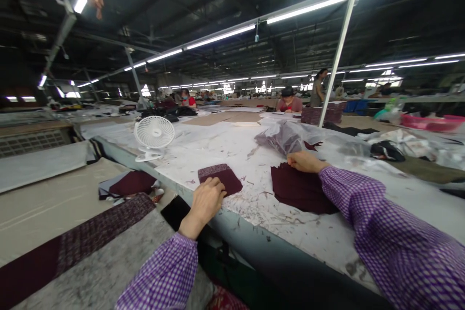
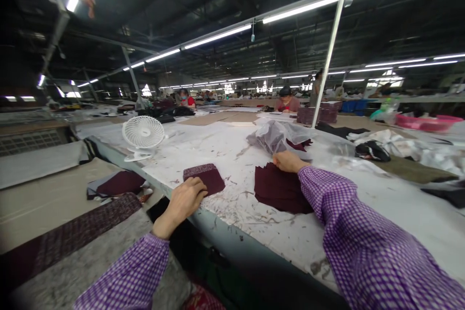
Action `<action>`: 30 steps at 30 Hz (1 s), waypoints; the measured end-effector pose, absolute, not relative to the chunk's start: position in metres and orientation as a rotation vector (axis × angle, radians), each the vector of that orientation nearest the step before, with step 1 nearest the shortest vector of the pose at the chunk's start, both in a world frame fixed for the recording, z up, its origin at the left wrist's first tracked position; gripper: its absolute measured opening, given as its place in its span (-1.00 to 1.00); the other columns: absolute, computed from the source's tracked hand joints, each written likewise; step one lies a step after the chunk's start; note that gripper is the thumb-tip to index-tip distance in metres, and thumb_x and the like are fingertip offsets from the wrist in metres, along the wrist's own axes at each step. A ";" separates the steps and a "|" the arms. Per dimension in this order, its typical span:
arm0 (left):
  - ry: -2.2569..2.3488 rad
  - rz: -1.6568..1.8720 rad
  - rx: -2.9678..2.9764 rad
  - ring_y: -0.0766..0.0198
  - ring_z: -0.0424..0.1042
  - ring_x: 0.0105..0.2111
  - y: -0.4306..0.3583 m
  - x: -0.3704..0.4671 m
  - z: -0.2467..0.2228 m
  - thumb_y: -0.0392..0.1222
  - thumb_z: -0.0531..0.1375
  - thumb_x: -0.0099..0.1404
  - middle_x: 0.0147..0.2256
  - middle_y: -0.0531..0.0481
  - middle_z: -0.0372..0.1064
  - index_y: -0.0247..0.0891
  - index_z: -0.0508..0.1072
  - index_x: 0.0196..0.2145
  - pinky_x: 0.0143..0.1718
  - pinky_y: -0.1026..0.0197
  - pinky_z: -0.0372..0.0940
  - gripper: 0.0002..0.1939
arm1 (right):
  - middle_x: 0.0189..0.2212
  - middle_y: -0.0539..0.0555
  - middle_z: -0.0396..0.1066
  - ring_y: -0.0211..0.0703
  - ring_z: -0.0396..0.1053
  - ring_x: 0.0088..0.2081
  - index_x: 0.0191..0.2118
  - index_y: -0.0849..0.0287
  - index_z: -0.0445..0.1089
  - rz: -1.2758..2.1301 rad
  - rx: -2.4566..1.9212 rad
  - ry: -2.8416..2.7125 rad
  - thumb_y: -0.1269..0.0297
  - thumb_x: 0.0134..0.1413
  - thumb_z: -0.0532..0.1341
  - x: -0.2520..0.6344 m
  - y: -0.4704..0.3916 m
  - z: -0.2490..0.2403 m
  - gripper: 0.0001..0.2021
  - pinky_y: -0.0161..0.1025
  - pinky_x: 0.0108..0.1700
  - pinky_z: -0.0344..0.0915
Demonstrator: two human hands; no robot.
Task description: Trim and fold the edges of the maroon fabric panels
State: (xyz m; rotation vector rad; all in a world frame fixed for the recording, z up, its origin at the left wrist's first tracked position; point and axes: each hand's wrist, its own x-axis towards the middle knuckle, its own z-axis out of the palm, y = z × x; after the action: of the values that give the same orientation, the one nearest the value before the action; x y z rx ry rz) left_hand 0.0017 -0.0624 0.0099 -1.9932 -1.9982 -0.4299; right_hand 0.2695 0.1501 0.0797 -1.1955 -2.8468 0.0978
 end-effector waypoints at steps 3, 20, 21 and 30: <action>-1.978 -0.305 -1.992 0.10 0.35 -0.18 -0.057 0.006 0.011 -0.34 -0.05 0.34 -0.26 -0.14 0.40 -0.29 0.46 -0.34 -0.22 0.13 0.25 -0.71 | -0.41 0.16 0.47 -0.11 0.38 -0.33 -0.26 0.20 0.51 0.082 -1.227 -2.847 0.29 0.03 0.20 0.272 0.155 0.079 -0.82 -0.23 -0.19 0.19; -2.079 -0.396 -1.987 0.11 0.42 -0.18 -0.042 0.004 0.014 -0.33 0.01 0.26 -0.23 -0.14 0.45 -0.26 0.50 -0.35 -0.21 0.15 0.25 -0.74 | -0.26 0.11 0.52 -0.15 0.43 -0.24 -0.20 0.22 0.49 -0.173 -0.729 -2.934 0.44 0.14 0.05 0.217 0.096 0.096 -0.74 -0.34 -0.27 0.19; -2.135 -0.495 -1.951 0.11 0.43 -0.19 -0.041 0.003 0.013 -0.33 0.02 0.23 -0.24 -0.12 0.47 -0.24 0.51 -0.38 -0.23 0.15 0.25 -0.75 | -0.25 0.11 0.52 -0.16 0.43 -0.23 -0.19 0.22 0.48 -0.148 -0.691 -2.940 0.44 0.14 0.05 0.214 0.092 0.094 -0.74 -0.34 -0.25 0.19; -2.576 -1.476 -1.773 0.19 0.46 -0.38 -0.030 -0.029 0.001 -0.27 0.17 -0.02 -0.44 0.00 0.54 -0.23 0.59 -0.49 -0.36 0.24 0.23 -0.82 | -0.27 0.06 0.53 -0.16 0.43 -0.25 -0.21 0.16 0.50 -0.004 -0.548 -2.955 0.39 0.16 0.09 0.194 0.075 0.085 -0.78 -0.31 -0.28 0.17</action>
State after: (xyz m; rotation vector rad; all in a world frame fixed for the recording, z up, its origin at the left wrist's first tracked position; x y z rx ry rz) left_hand -0.0287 -0.0299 0.0012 -1.7730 -2.5756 -1.4764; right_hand 0.1939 0.0747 0.0851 -0.5482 -2.9548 -0.0044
